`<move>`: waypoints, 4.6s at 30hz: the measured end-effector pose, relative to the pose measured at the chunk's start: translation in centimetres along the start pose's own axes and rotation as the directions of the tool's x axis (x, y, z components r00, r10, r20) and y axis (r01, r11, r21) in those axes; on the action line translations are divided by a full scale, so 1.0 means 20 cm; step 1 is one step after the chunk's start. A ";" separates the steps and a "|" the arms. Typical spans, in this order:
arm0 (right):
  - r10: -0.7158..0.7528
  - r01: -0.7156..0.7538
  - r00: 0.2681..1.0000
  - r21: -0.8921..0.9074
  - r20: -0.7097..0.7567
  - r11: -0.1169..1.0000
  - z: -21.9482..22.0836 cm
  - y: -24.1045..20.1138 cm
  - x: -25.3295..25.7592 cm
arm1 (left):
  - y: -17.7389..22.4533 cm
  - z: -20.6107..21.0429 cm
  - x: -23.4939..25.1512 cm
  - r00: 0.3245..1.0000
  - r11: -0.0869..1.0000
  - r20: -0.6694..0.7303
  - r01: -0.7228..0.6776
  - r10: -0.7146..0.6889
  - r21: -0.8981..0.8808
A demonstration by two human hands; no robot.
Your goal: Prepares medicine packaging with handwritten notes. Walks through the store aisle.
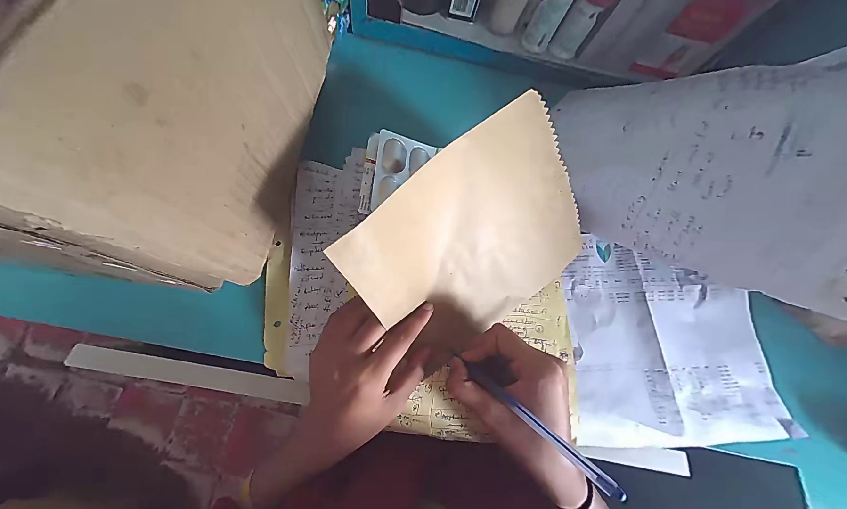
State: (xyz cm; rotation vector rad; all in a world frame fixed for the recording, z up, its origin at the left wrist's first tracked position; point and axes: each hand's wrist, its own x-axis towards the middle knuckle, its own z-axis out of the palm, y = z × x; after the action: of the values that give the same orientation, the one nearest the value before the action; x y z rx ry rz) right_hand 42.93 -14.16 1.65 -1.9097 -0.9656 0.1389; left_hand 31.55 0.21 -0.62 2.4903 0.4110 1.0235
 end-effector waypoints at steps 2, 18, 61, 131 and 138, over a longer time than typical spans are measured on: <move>0.008 -0.008 1.000 0.004 -0.008 1.000 0.00 0.00 0.01 | 0.00 0.00 0.00 1.000 1.000 0.001 0.002 -0.002 -0.005; 0.029 -0.029 0.999 -0.004 -0.031 1.000 0.00 0.00 0.00 | -0.01 0.00 -0.01 1.000 1.000 0.008 0.004 -0.004 0.000; 0.151 -0.142 0.985 0.109 -0.083 0.984 -0.03 0.00 0.03 | -0.02 -0.01 0.00 1.000 0.998 0.019 0.006 -0.004 -0.068; -0.176 0.059 0.977 -0.641 -0.119 0.766 -0.58 0.13 0.13 | -0.08 -0.44 -0.13 0.954 0.949 -0.190 0.265 -0.232 0.173; -0.162 0.147 0.987 -0.329 -0.019 0.933 -0.54 0.12 0.45 | 0.03 -0.33 -0.02 0.850 0.908 0.326 -0.411 0.413 -0.079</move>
State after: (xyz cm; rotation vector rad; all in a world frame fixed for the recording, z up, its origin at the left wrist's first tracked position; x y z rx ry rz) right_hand 55.51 -16.22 8.27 -2.1148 -1.1597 -0.1682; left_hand 26.63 1.18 3.74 2.7425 -0.2469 0.7084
